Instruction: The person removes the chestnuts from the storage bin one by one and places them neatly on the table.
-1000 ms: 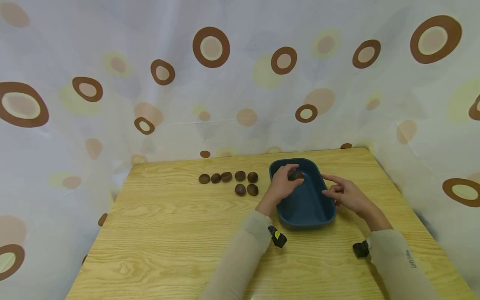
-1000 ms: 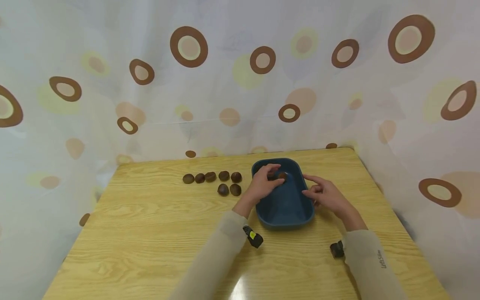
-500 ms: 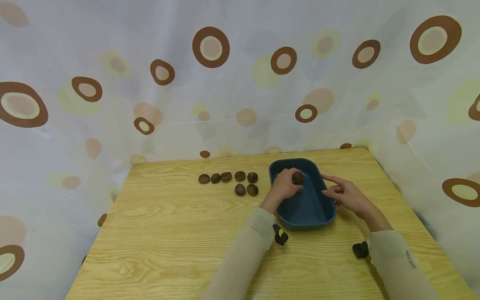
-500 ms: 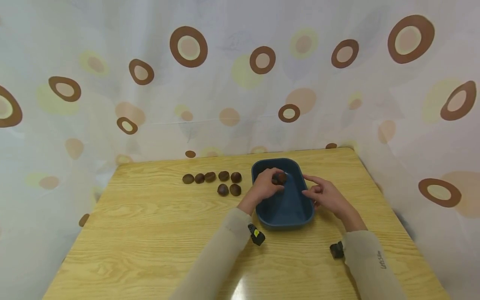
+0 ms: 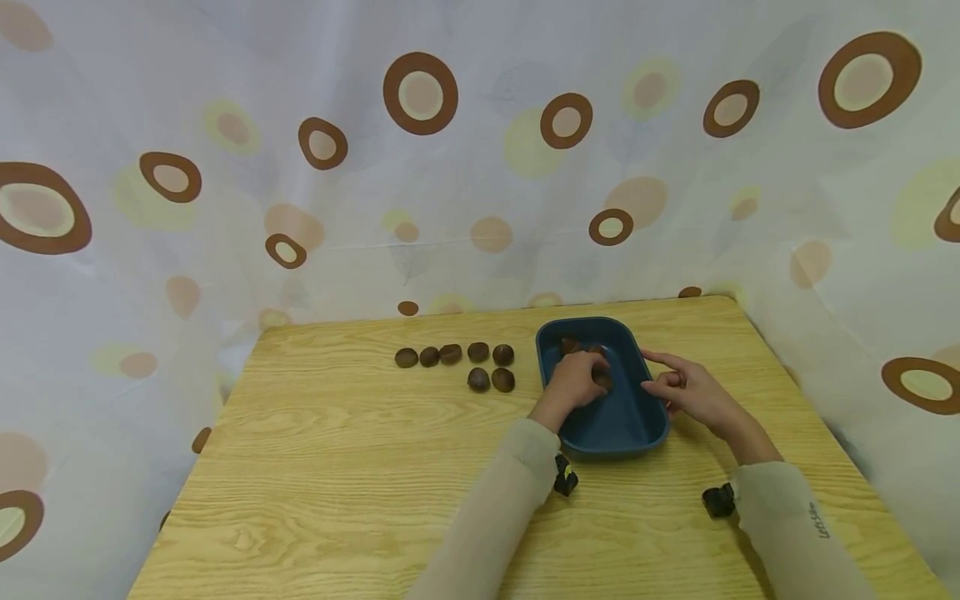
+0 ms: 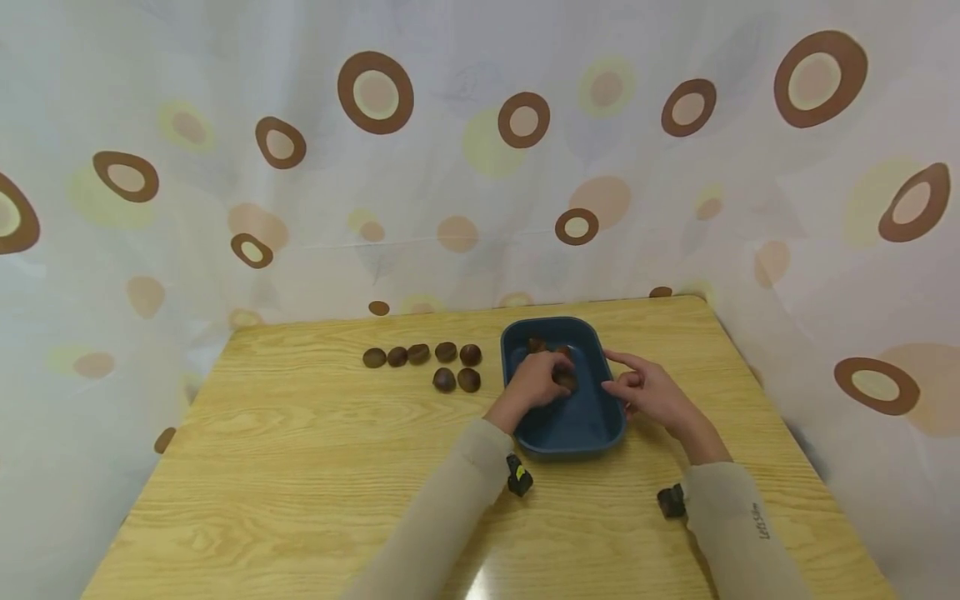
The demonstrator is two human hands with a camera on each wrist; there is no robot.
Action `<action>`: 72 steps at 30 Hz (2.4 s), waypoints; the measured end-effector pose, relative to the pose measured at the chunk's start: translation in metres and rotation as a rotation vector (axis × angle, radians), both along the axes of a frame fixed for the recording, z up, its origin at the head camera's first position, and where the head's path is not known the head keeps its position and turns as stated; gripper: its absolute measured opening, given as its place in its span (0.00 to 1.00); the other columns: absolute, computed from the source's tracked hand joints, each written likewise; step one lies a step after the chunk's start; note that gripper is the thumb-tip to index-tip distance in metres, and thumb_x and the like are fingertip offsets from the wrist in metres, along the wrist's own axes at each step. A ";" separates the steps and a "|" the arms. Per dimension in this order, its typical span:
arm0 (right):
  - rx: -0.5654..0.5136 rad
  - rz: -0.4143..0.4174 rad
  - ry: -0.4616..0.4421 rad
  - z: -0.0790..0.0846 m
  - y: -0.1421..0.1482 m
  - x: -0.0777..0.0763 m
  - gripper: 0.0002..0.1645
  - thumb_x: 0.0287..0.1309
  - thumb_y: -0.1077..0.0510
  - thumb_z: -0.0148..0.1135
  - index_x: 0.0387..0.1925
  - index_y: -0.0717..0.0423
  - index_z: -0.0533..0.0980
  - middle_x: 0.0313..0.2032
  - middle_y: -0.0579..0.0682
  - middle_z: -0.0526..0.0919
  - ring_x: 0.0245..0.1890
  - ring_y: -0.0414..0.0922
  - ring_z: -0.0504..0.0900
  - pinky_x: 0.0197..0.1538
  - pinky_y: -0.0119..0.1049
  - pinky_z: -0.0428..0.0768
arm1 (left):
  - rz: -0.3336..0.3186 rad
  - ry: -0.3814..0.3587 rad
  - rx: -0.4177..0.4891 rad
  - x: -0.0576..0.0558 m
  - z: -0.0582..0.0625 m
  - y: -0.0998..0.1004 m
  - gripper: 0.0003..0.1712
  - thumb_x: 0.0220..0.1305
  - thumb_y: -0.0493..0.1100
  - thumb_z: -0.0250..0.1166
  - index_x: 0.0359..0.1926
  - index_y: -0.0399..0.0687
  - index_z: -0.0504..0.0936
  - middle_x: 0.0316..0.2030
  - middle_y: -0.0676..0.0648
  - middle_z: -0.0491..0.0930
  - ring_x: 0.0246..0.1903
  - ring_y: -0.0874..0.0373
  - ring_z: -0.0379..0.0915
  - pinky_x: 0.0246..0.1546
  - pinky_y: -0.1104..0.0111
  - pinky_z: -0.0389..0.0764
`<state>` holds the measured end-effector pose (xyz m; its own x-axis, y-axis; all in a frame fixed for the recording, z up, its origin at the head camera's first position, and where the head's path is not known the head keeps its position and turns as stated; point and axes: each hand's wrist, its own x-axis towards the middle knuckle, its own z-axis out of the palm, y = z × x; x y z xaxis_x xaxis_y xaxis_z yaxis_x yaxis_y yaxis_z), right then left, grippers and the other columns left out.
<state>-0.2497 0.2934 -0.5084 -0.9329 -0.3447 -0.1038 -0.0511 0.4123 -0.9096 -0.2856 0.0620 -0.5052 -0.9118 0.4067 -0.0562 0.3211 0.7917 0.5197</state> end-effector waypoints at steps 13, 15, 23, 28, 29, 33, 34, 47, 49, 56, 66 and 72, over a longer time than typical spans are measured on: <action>-0.023 0.001 -0.003 0.001 -0.002 0.000 0.43 0.75 0.52 0.61 0.81 0.58 0.55 0.25 0.44 0.82 0.23 0.45 0.77 0.30 0.42 0.84 | -0.050 0.041 0.091 -0.003 -0.004 -0.003 0.18 0.67 0.46 0.73 0.57 0.55 0.86 0.53 0.53 0.85 0.54 0.59 0.79 0.56 0.70 0.79; -0.024 0.003 -0.002 0.001 -0.002 0.001 0.42 0.75 0.52 0.61 0.81 0.58 0.55 0.25 0.44 0.81 0.23 0.44 0.76 0.30 0.42 0.83 | -0.053 0.045 0.161 -0.003 -0.004 -0.004 0.18 0.68 0.46 0.73 0.58 0.54 0.86 0.52 0.53 0.85 0.52 0.60 0.80 0.54 0.72 0.80; -0.015 0.000 -0.002 0.003 -0.002 0.002 0.42 0.76 0.52 0.60 0.81 0.58 0.55 0.26 0.46 0.82 0.24 0.45 0.78 0.31 0.42 0.84 | -0.020 -0.065 0.541 0.001 0.001 -0.012 0.20 0.67 0.44 0.72 0.59 0.53 0.85 0.53 0.49 0.81 0.48 0.62 0.81 0.46 0.74 0.82; -0.006 0.008 0.009 0.004 -0.002 0.002 0.42 0.76 0.52 0.60 0.81 0.59 0.54 0.27 0.48 0.83 0.24 0.43 0.78 0.31 0.42 0.84 | 0.002 -0.095 0.669 0.000 0.001 -0.013 0.20 0.67 0.45 0.72 0.60 0.57 0.85 0.55 0.50 0.80 0.51 0.62 0.81 0.48 0.74 0.83; -0.005 0.006 0.008 0.003 -0.002 0.002 0.42 0.76 0.52 0.60 0.81 0.59 0.54 0.27 0.48 0.83 0.24 0.43 0.78 0.31 0.42 0.84 | 0.005 -0.099 0.695 0.000 0.000 -0.013 0.20 0.67 0.45 0.73 0.60 0.57 0.85 0.56 0.50 0.80 0.52 0.61 0.82 0.48 0.74 0.83; -0.004 0.008 0.008 0.001 -0.001 0.000 0.42 0.76 0.51 0.60 0.81 0.58 0.55 0.27 0.46 0.82 0.24 0.43 0.78 0.31 0.42 0.84 | 0.009 -0.102 0.778 -0.001 -0.001 -0.014 0.21 0.66 0.44 0.73 0.60 0.57 0.85 0.58 0.48 0.79 0.55 0.55 0.83 0.48 0.74 0.84; -0.002 0.008 0.008 0.000 -0.001 -0.001 0.42 0.76 0.51 0.60 0.81 0.58 0.55 0.27 0.45 0.82 0.24 0.43 0.78 0.31 0.42 0.84 | 0.008 -0.101 0.791 -0.001 0.000 -0.015 0.21 0.67 0.44 0.73 0.60 0.57 0.85 0.58 0.48 0.79 0.55 0.55 0.83 0.49 0.74 0.84; 0.001 -0.002 0.005 0.004 -0.004 0.004 0.42 0.75 0.51 0.61 0.81 0.58 0.55 0.26 0.46 0.81 0.23 0.43 0.78 0.31 0.43 0.85 | -0.002 -0.061 0.849 0.002 0.005 -0.022 0.21 0.67 0.44 0.73 0.60 0.57 0.85 0.59 0.49 0.79 0.53 0.64 0.81 0.53 0.75 0.82; 0.010 -0.006 0.007 0.004 -0.004 0.003 0.42 0.75 0.51 0.61 0.81 0.58 0.55 0.26 0.46 0.81 0.24 0.43 0.78 0.32 0.42 0.85 | -0.006 -0.050 0.848 0.002 0.007 -0.025 0.21 0.67 0.44 0.72 0.60 0.57 0.85 0.59 0.50 0.79 0.54 0.64 0.81 0.54 0.75 0.82; 0.026 -0.005 0.012 0.002 -0.003 0.001 0.43 0.75 0.50 0.62 0.81 0.55 0.55 0.26 0.47 0.82 0.24 0.46 0.77 0.32 0.42 0.84 | 0.015 -0.048 0.841 0.004 0.015 -0.044 0.21 0.68 0.45 0.72 0.61 0.58 0.85 0.60 0.50 0.79 0.54 0.60 0.81 0.56 0.73 0.82; 0.022 -0.004 0.011 0.003 -0.003 0.001 0.43 0.75 0.51 0.62 0.81 0.55 0.55 0.26 0.45 0.81 0.24 0.45 0.76 0.31 0.41 0.83 | 0.033 -0.057 0.866 0.006 0.016 -0.073 0.22 0.69 0.42 0.72 0.62 0.53 0.84 0.61 0.50 0.79 0.57 0.51 0.79 0.58 0.70 0.81; 0.025 -0.007 0.010 0.003 -0.003 0.002 0.43 0.74 0.51 0.62 0.81 0.55 0.55 0.26 0.45 0.81 0.24 0.45 0.75 0.31 0.41 0.83 | 0.049 -0.061 0.840 0.010 0.014 -0.092 0.23 0.69 0.44 0.71 0.63 0.56 0.83 0.63 0.52 0.76 0.57 0.55 0.78 0.59 0.67 0.81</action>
<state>-0.2479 0.2908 -0.5051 -0.9362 -0.3360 -0.1033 -0.0570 0.4351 -0.8986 -0.2752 -0.0296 -0.4911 -0.9347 0.2956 0.1975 0.2487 0.1468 0.9574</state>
